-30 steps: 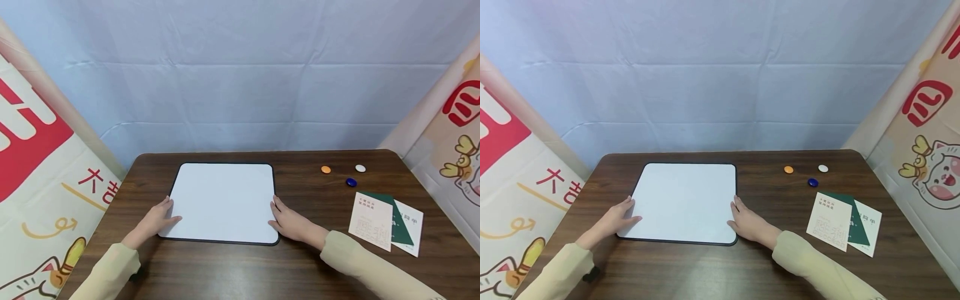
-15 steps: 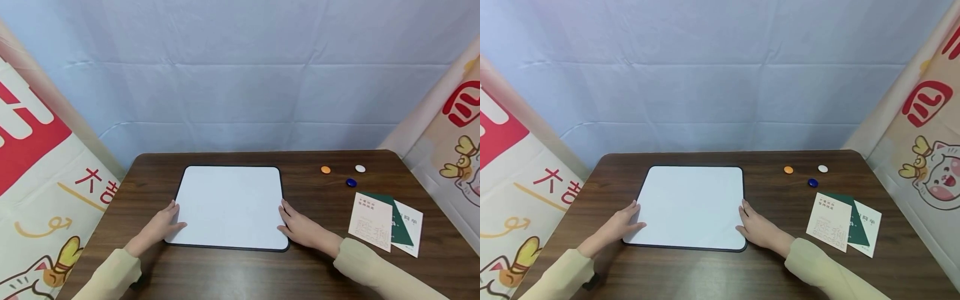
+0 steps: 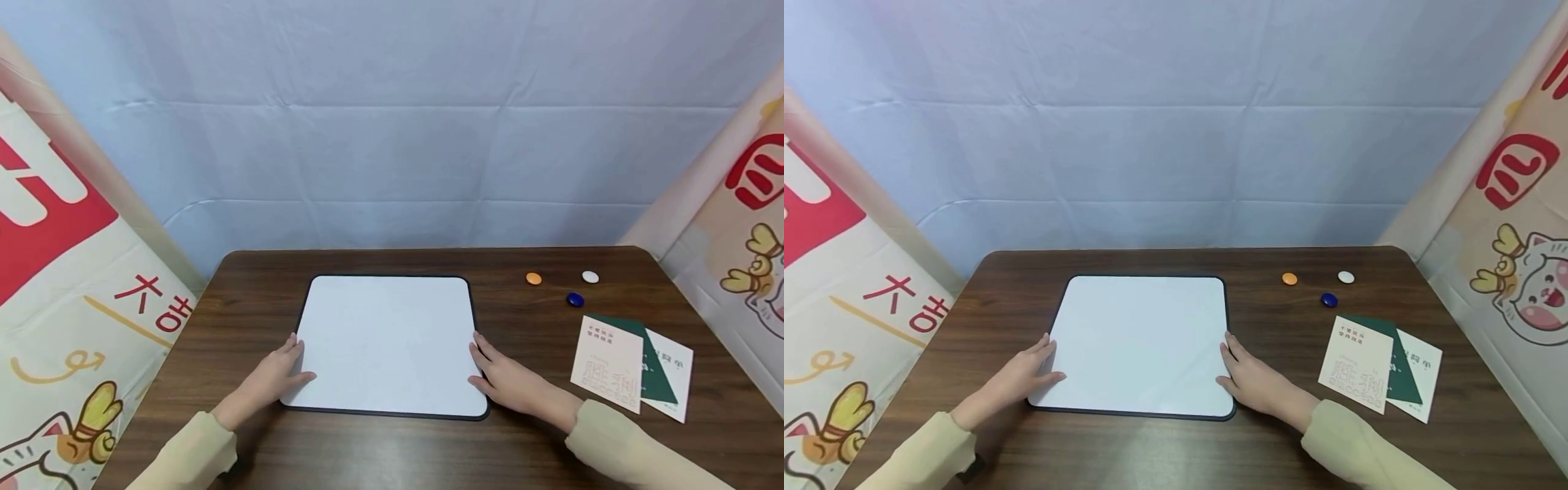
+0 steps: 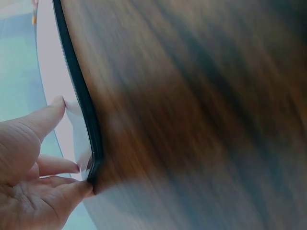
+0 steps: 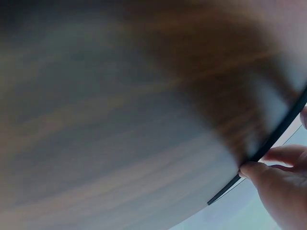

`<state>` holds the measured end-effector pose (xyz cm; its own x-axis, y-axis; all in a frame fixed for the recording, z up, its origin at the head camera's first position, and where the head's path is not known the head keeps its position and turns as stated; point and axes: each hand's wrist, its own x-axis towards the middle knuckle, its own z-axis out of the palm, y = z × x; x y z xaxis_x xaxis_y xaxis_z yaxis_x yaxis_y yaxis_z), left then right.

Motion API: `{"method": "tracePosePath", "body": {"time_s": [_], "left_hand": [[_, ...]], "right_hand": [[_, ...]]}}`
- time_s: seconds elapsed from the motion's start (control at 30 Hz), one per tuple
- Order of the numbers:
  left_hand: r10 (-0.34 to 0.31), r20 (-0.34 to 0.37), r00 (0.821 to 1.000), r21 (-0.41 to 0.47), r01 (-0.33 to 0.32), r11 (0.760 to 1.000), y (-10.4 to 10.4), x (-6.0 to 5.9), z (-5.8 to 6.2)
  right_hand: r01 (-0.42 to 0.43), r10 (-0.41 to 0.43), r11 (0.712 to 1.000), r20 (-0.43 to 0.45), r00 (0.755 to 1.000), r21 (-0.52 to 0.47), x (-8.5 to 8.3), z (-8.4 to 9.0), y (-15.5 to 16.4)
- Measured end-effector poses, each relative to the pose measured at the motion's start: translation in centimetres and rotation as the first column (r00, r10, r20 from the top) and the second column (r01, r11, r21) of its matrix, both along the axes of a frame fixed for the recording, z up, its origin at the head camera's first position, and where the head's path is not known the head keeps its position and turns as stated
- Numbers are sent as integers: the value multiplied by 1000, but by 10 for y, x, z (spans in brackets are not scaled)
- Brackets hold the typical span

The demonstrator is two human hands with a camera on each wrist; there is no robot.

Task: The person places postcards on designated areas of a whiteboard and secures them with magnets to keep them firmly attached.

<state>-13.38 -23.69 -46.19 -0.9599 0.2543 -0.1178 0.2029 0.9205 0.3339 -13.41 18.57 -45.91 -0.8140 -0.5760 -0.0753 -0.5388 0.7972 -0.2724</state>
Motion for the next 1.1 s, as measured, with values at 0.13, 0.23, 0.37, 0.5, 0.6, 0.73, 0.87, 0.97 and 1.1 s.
{"method": "tracePosePath", "body": {"time_s": [0.13,0.23,0.37,0.5,0.6,0.73,0.87,0.97,1.1], "left_hand": [[-9,-5,1000,-11,9,1000,7,3,-1],[-10,-7,1000,-10,10,1000,12,5,-1],[-10,-4,1000,-8,10,1000,18,7,-2],[-19,-7,1000,-7,19,1000,24,9,-2],[-27,-14,1000,-5,27,1000,28,10,-1],[-38,-21,999,-5,38,999,33,14,1],[-44,-16,999,-7,44,999,38,17,4],[-56,-19,998,-10,56,998,41,19,7],[-80,-33,996,-27,79,997,45,22,10]], "right_hand": [[7,-7,1000,8,1000,4,2,0,7],[12,-12,1000,20,1000,4,3,0,11],[15,-15,1000,22,1000,2,6,1,16],[17,-17,1000,23,1000,7,8,1,22],[23,-23,1000,32,999,9,9,2,26],[30,-31,1000,40,999,6,12,3,32],[36,-36,999,45,998,6,14,3,37],[44,-44,999,55,998,5,17,4,41],[46,-46,999,60,997,0,21,6,46]]}}
